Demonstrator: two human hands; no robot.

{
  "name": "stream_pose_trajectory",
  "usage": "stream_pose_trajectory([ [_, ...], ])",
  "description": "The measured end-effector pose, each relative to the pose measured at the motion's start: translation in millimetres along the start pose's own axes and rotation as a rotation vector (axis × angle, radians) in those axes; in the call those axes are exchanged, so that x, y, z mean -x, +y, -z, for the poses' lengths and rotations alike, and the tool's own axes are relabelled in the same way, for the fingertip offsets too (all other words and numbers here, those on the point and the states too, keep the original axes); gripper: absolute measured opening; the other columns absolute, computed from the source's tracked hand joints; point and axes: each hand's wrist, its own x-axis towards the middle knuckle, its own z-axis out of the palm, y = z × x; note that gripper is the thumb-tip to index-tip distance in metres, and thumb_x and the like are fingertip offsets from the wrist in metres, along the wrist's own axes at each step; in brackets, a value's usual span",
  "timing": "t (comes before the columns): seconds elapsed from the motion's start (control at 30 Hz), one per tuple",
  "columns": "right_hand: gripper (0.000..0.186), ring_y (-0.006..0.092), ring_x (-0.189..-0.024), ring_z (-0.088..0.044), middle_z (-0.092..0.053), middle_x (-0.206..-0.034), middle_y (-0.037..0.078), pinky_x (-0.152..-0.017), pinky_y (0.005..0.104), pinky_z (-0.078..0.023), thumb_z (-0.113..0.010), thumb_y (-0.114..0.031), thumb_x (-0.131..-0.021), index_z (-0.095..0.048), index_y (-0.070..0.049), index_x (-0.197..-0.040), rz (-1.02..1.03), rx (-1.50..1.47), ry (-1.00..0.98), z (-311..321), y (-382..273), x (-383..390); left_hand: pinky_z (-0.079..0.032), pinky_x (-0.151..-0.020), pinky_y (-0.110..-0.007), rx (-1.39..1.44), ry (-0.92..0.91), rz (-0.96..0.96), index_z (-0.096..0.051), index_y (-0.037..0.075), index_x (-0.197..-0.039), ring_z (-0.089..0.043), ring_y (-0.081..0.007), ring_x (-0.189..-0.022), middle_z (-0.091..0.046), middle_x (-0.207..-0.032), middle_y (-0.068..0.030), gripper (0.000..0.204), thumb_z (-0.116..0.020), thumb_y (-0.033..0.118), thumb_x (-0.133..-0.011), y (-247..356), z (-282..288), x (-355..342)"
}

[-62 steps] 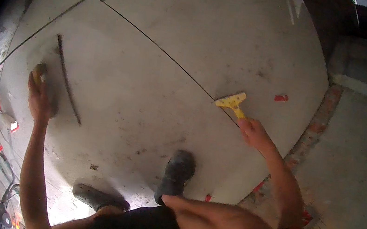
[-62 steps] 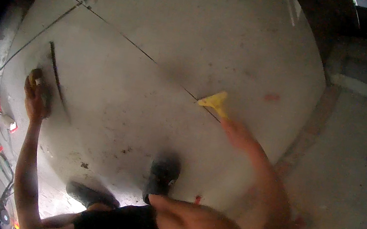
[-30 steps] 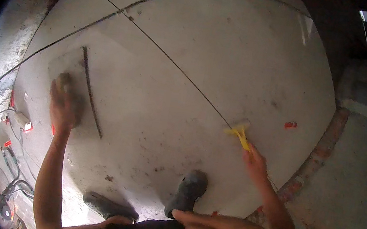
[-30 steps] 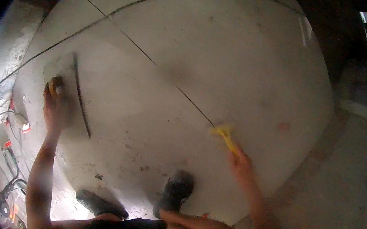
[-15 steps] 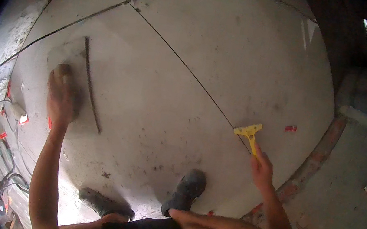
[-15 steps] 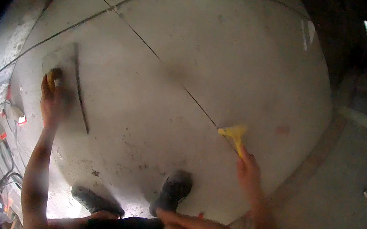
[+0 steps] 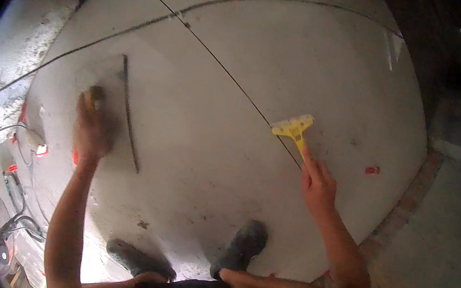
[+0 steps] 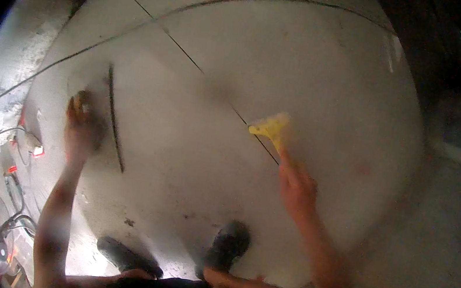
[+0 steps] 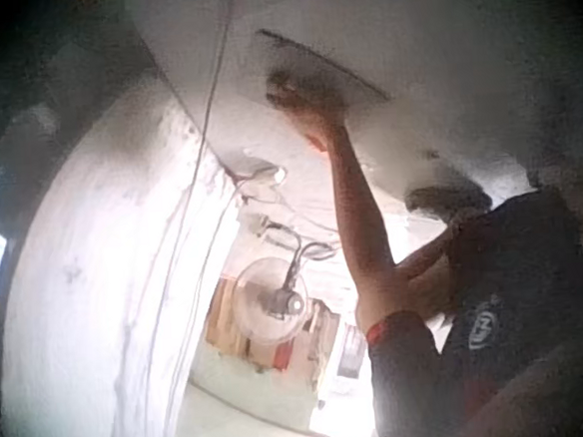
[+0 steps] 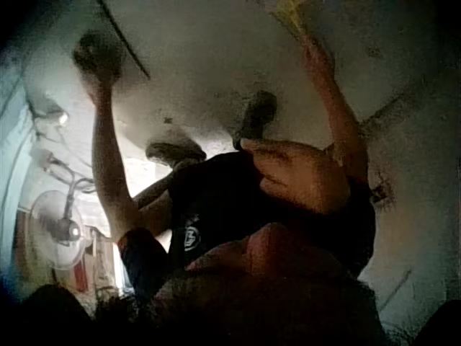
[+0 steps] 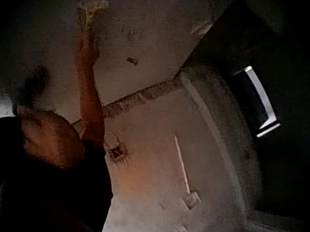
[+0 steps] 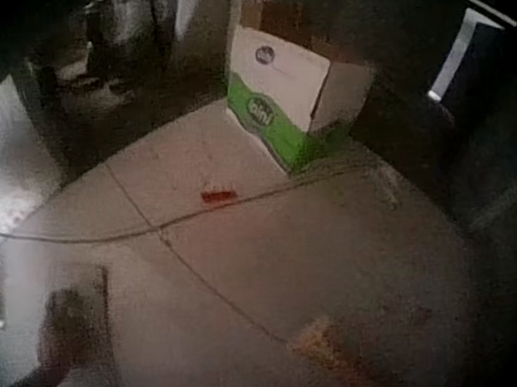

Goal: The person applies grout to the gaps between floor tiles using a float and clears the grout lines using a scraper while moving across the floor.

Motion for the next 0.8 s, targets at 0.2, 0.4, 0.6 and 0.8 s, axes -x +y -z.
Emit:
stream_pose_trajectory([
  [0.2,0.056,0.0297,-0.072,-0.06,-0.059,-0.084,0.012,-0.062,0.0399,-0.051,-0.062,-0.006,-0.09,-0.051,-0.019,-0.143,0.02,-0.025,0.007,8.5,-18.6,-15.0,-0.039,-0.108,-0.042,0.047,0.095,0.043,-0.029,0.001,-0.15,-0.047,-0.0396,-0.131,-0.046,-0.145,-0.0232,0.058,-0.047,0.023,-0.099,5.6,13.2,7.7],
  [0.4,0.053,0.031,-0.074,-0.06,-0.06,-0.085,0.015,-0.063,0.0421,-0.05,-0.063,-0.01,-0.091,-0.052,-0.017,-0.143,-0.064,-0.086,-0.042,-5.6,-41.4,-58.1,-0.038,-0.108,-0.043,0.196,0.042,0.172,-0.03,0.001,-0.149,-0.046,-0.04,-0.132,-0.044,-0.146,-0.0241,0.057,-0.047,0.021,-0.099,37.1,25.1,4.6],
  [0.6,0.052,0.0342,-0.072,-0.06,-0.062,-0.084,0.017,-0.063,0.0441,-0.05,-0.062,-0.013,-0.093,-0.051,-0.019,-0.143,-0.079,-0.071,-0.08,9.7,-27.7,-39.0,-0.04,-0.106,-0.043,0.207,0.054,0.162,-0.032,0.002,-0.149,-0.049,-0.0408,-0.129,-0.047,-0.143,-0.0246,0.056,-0.047,0.021,-0.099,43.9,24.7,8.9],
  [0.8,0.05,0.0342,-0.068,-0.061,-0.062,-0.079,0.018,-0.064,0.0421,-0.051,-0.062,-0.016,-0.093,-0.052,-0.022,-0.142,-0.04,-0.047,0.006,4.1,-42.9,-56.6,-0.042,-0.104,-0.044,0.196,0.102,0.128,-0.033,0.004,-0.149,-0.05,-0.0416,-0.127,-0.049,-0.142,-0.0244,0.055,-0.047,0.02,-0.099,36.2,25.4,1.1],
])
